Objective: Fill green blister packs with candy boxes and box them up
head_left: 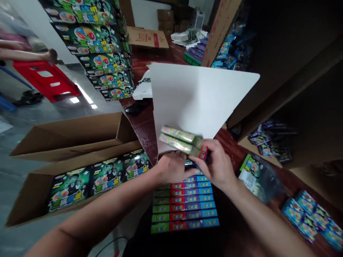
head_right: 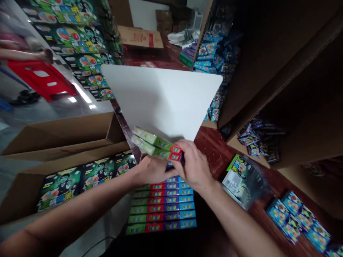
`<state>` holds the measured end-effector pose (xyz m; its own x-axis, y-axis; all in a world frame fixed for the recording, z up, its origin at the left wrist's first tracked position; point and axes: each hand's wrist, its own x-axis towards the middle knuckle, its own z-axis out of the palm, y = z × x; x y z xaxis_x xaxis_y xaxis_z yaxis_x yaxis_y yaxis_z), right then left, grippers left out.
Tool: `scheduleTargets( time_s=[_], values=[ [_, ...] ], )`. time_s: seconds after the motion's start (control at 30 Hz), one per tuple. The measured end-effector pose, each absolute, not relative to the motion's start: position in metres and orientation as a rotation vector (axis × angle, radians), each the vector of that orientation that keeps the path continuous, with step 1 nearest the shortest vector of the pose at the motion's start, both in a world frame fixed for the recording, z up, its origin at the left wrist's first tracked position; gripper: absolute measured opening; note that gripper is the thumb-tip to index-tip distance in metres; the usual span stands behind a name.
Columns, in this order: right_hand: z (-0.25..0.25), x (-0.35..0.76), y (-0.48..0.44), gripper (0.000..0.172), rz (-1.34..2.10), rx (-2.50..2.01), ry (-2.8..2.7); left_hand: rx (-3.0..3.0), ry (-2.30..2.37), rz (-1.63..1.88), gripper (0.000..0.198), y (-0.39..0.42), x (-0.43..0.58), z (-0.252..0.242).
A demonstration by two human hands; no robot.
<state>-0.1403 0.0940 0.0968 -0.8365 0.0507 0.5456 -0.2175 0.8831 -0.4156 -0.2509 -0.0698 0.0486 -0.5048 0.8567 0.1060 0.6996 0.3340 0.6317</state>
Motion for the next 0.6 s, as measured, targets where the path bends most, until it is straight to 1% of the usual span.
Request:
scheduleTargets(
  time_s=[0.1, 0.2, 0.3, 0.4, 0.43, 0.5, 0.53, 0.6],
  values=[
    [0.086, -0.138, 0.088, 0.033, 0.444, 0.174, -2.706, 1.488, 2.533, 0.697, 0.049, -0.081, -0.224, 0.055],
    [0.102, -0.135, 0.083, 0.029, 0.186, 0.180, -2.904, 1.524, 2.564, 0.613, 0.045, -0.096, -0.209, 0.061],
    [0.125, -0.136, 0.081, 0.028, -0.054, 0.221, -3.040, 1.582, 2.491, 0.837, 0.035, -0.121, -0.200, 0.065],
    [0.136, -0.141, 0.078, 0.035, -0.192, 0.230, -3.117, 1.433, 2.569, 1.241, 0.024, -0.148, -0.207, 0.068],
    [0.137, -0.143, 0.076, 0.035, -0.213, 0.223, -3.123, 1.308, 2.625, 1.387, 0.027, -0.153, -0.214, 0.068],
    [0.136, -0.151, 0.070, 0.034, -0.211, 0.236, -3.113, 1.021, 2.603, 1.642, 0.045, -0.153, -0.233, 0.064],
    [0.137, -0.156, 0.066, 0.035, -0.194, 0.245, -3.105, 0.888, 2.489, 1.737, 0.054, -0.147, -0.243, 0.060],
    [0.142, -0.166, 0.060, 0.038, -0.161, 0.260, -3.099, 0.701, 2.103, 1.851, 0.065, -0.130, -0.258, 0.049]
  ],
)
